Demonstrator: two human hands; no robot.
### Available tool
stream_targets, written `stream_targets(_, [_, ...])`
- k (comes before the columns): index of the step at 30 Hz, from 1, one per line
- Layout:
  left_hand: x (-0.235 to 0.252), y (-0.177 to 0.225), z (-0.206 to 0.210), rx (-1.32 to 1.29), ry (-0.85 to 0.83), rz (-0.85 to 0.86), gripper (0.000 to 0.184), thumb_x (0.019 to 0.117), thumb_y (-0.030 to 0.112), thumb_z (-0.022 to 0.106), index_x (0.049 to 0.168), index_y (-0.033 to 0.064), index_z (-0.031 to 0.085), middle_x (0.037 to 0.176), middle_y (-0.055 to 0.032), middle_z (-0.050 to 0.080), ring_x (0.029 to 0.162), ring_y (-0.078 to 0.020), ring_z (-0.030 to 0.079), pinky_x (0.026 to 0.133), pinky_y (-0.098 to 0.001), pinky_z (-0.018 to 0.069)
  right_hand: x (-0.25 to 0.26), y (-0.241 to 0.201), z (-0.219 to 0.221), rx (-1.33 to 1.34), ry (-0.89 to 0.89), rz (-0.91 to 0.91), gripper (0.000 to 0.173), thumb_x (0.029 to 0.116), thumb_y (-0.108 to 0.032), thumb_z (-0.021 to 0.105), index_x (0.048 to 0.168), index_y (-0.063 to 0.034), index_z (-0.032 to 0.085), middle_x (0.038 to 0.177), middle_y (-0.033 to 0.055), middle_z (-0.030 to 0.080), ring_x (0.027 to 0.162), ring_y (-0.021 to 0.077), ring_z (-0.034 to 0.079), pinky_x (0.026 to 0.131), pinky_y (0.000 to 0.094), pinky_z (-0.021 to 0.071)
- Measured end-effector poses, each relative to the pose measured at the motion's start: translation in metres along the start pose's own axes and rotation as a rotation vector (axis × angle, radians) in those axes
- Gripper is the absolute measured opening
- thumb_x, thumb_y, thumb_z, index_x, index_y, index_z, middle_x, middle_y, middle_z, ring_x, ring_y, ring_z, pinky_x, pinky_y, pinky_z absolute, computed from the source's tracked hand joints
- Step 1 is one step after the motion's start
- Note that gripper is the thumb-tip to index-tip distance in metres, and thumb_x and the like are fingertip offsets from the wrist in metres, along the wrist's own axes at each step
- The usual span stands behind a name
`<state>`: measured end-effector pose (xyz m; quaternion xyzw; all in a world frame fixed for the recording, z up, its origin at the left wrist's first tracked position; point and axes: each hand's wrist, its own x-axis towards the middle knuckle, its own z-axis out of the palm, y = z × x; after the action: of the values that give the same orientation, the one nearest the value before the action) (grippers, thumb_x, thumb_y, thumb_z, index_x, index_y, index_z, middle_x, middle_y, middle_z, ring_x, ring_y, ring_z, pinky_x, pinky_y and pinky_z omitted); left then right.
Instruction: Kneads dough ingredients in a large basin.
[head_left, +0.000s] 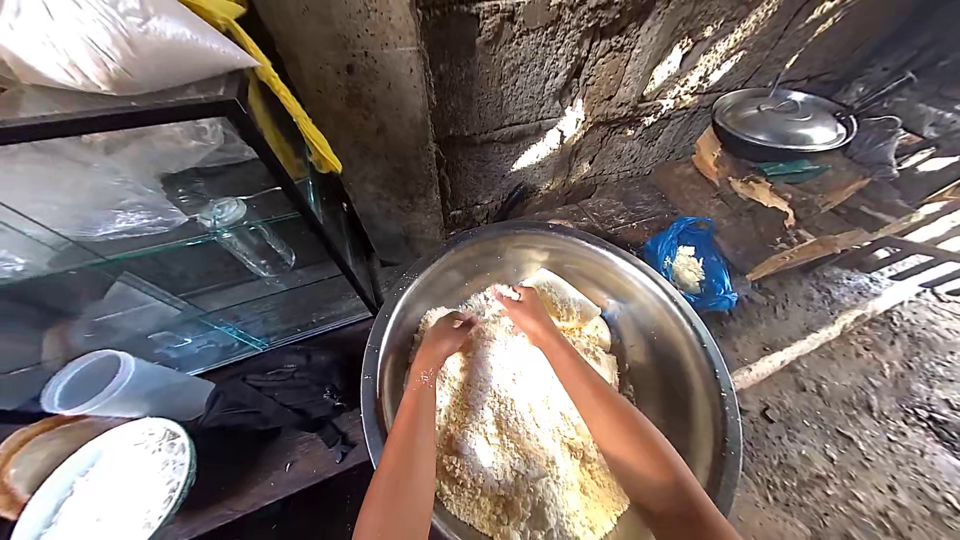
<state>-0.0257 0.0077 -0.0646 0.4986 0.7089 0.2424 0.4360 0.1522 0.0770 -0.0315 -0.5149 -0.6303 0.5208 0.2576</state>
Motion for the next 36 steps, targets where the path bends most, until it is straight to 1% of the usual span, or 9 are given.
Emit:
stream_targets(4, [-0.013, 0.002, 0.004, 0.339, -0.266, 0.188, 0.091, 0.0913, 0.046, 0.074, 0.161, 0.0074, 0.029, 0.159, -0.0281, 0.035, 0.146, -0.044, 0.036, 0.12, -0.0604, 0.03, -0.006, -0.005, -0.014, 0.548, 0.126, 0.066, 0.039, 0.1057, -0.045, 0.051, 0.102, -0.0087, 0.064, 0.076, -0.0007, 0.06, 0.06, 0.0086, 0.052, 0.055, 0.0267, 0.0466])
stream_targets(7, [-0.025, 0.017, 0.014, 0.494, -0.339, 0.143, 0.112, 0.0746, 0.049, 0.089, 0.164, 0.0248, 0.025, 0.164, -0.0321, 0.018, 0.145, -0.0558, 0.028, 0.113, -0.0711, 0.0299, -0.012, -0.003, -0.032, 0.806, 0.013, 0.015, 0.022, 0.1005, -0.005, 0.045, 0.116, -0.0073, 0.061, 0.101, 0.0054, 0.066, 0.082, 0.0164, 0.064, 0.076, 0.0359, 0.0564])
stream_targets(9, [-0.027, 0.022, 0.018, 0.506, -0.298, 0.131, 0.104, 0.0717, 0.032, 0.093, 0.159, 0.0256, 0.038, 0.157, -0.031, 0.034, 0.14, -0.056, 0.035, 0.109, -0.0722, 0.0342, -0.017, 0.006, -0.042, 0.637, -0.04, -0.085, 0.036, 0.0981, 0.008, 0.044, 0.128, -0.0043, 0.06, 0.117, 0.0099, 0.067, 0.089, 0.0171, 0.066, 0.079, 0.0354, 0.057])
stream_targets(14, [-0.026, 0.019, 0.005, 0.343, -0.178, 0.123, 0.05, 0.0864, 0.01, 0.077, 0.134, 0.0046, 0.064, 0.135, -0.0247, 0.06, 0.131, -0.0402, 0.054, 0.112, -0.0581, 0.0397, -0.047, 0.007, -0.058, 0.238, 0.04, -0.105, 0.025, 0.1082, -0.014, 0.049, 0.129, -0.0078, 0.062, 0.075, 0.005, 0.062, 0.041, 0.0075, 0.043, 0.039, 0.0231, 0.0406])
stream_targets(18, [-0.035, 0.024, -0.008, 0.019, -0.011, 0.091, 0.025, 0.1029, 0.01, 0.059, 0.125, -0.0002, 0.065, 0.121, -0.024, 0.065, 0.105, -0.0314, 0.068, 0.094, -0.049, 0.0565, -0.08, 0.018, -0.075, -0.152, -0.029, 0.015, 0.047, 0.1102, -0.041, 0.043, 0.102, -0.0001, 0.065, 0.067, 0.0034, 0.058, 0.052, 0.0112, 0.051, 0.055, 0.0306, 0.0474])
stream_targets(24, [-0.04, 0.029, -0.017, -0.142, 0.337, 0.041, 0.031, 0.1086, 0.029, 0.051, 0.113, 0.0049, 0.07, 0.091, -0.0093, 0.068, 0.064, -0.0128, 0.058, 0.063, -0.0317, 0.0518, -0.14, 0.056, -0.054, -0.583, -0.329, 0.001, 0.065, 0.0987, -0.045, 0.065, 0.143, 0.0001, 0.052, 0.139, 0.0286, 0.055, 0.127, 0.0426, 0.057, 0.106, 0.0604, 0.0458])
stream_targets(27, [-0.039, 0.026, -0.016, -0.366, 0.301, 0.124, 0.026, 0.1036, 0.015, 0.061, 0.123, -0.0009, 0.063, 0.108, -0.0133, 0.069, 0.081, -0.0159, 0.067, 0.076, -0.0344, 0.0581, -0.158, 0.072, -0.026, -0.357, -0.348, -0.171, 0.025, 0.094, -0.007, 0.064, 0.118, -0.0057, 0.07, 0.131, 0.0163, 0.06, 0.115, 0.0253, 0.062, 0.095, 0.0408, 0.0545])
stream_targets(31, [-0.042, 0.026, -0.013, -0.478, 0.232, 0.17, 0.02, 0.0991, -0.005, 0.058, 0.118, -0.0038, 0.065, 0.108, -0.0146, 0.072, 0.082, -0.0182, 0.073, 0.079, -0.0346, 0.0625, -0.153, 0.059, -0.024, -0.177, -0.313, -0.092, 0.024, 0.1027, -0.006, 0.05, 0.118, -0.0063, 0.069, 0.106, 0.0085, 0.066, 0.072, 0.0122, 0.064, 0.064, 0.0301, 0.0565])
stream_targets(36, [-0.05, 0.033, -0.009, -0.111, 0.118, 0.024, 0.04, 0.1123, 0.03, 0.04, 0.119, -0.0013, 0.063, 0.081, -0.0107, 0.072, 0.062, -0.0149, 0.068, 0.064, -0.0323, 0.058, -0.136, 0.046, -0.036, -0.126, -0.125, -0.107, 0.029, 0.1077, -0.02, 0.044, 0.117, -0.0054, 0.067, 0.077, 0.0014, 0.056, 0.056, 0.0086, 0.047, 0.052, 0.0279, 0.0428])
